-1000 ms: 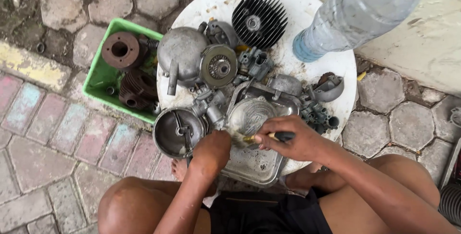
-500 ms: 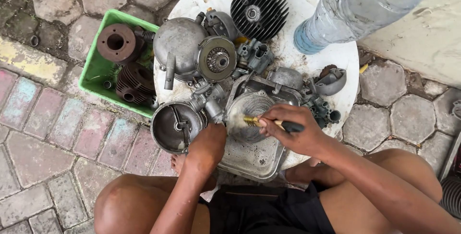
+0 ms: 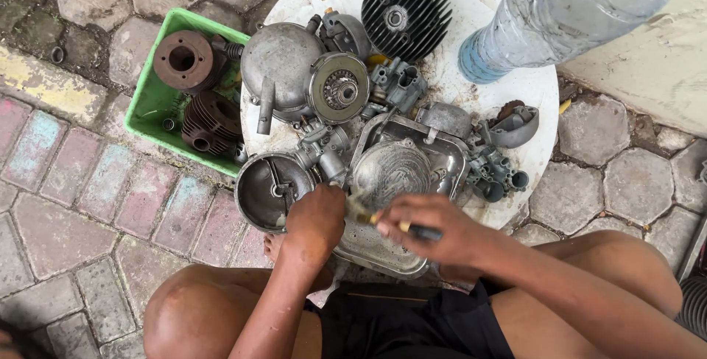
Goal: Cleaning motorcycle engine components using a brush and cleaning solution
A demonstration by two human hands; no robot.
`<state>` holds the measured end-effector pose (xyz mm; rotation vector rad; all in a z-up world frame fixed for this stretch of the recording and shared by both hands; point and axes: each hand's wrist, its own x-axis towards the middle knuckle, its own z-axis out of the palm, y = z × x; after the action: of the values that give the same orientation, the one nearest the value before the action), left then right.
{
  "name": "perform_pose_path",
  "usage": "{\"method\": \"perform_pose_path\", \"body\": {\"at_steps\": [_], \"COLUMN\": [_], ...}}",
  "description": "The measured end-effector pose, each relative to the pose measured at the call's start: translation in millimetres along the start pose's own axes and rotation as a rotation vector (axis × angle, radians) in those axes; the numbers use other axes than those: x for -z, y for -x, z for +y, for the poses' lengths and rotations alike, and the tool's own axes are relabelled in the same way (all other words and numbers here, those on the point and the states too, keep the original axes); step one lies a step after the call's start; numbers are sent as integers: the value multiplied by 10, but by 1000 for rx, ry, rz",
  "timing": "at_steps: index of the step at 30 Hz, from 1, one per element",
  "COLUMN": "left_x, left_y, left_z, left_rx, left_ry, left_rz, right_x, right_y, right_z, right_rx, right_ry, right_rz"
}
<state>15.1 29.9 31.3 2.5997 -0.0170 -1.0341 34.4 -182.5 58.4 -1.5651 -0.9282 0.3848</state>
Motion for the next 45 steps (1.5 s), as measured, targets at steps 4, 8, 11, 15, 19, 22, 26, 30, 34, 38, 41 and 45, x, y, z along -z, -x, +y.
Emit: {"method": "perform_pose_path", "body": {"at_steps": [4,8,11,15,19,22,26,30,34,38,41,45], "left_x": [62,-79,-33,59,137,179,181,256,220,187,157,204], "left_y": [94,5,4,30,72,128,100,166,165,161,116,245], "left_z": [45,-74,-76,-43,-35,27,4,32,16,17,-42,24], "left_rx": [-12,-7,-15,9,52,46,64,39,23,81,80,108], "left_ry": [2,-54,-73,-100,-113,-150,-175,-192,-218,-208,-198,-205], "left_rz": [49,46,55,63,30,18,46,29,36,51,52,9], "right_x": [69,4,-162,-9,-249,-142,18,-284,-224,50,-260,-288], "right_y": [76,147,186,147,237,209,209,348,266,149,119,-85], "right_z": [153,178,121,156,182,240,243,285,322,350,233,93], "right_rx": [-6,28,74,73,185,241,237,393,390,260,272,131], "right_ry": [-29,213,175,130,160,229,493,544,423,418,438,117], "right_rz": [58,48,-15,-65,-51,-91,-70,-85,-83,-47,-44,55]}}
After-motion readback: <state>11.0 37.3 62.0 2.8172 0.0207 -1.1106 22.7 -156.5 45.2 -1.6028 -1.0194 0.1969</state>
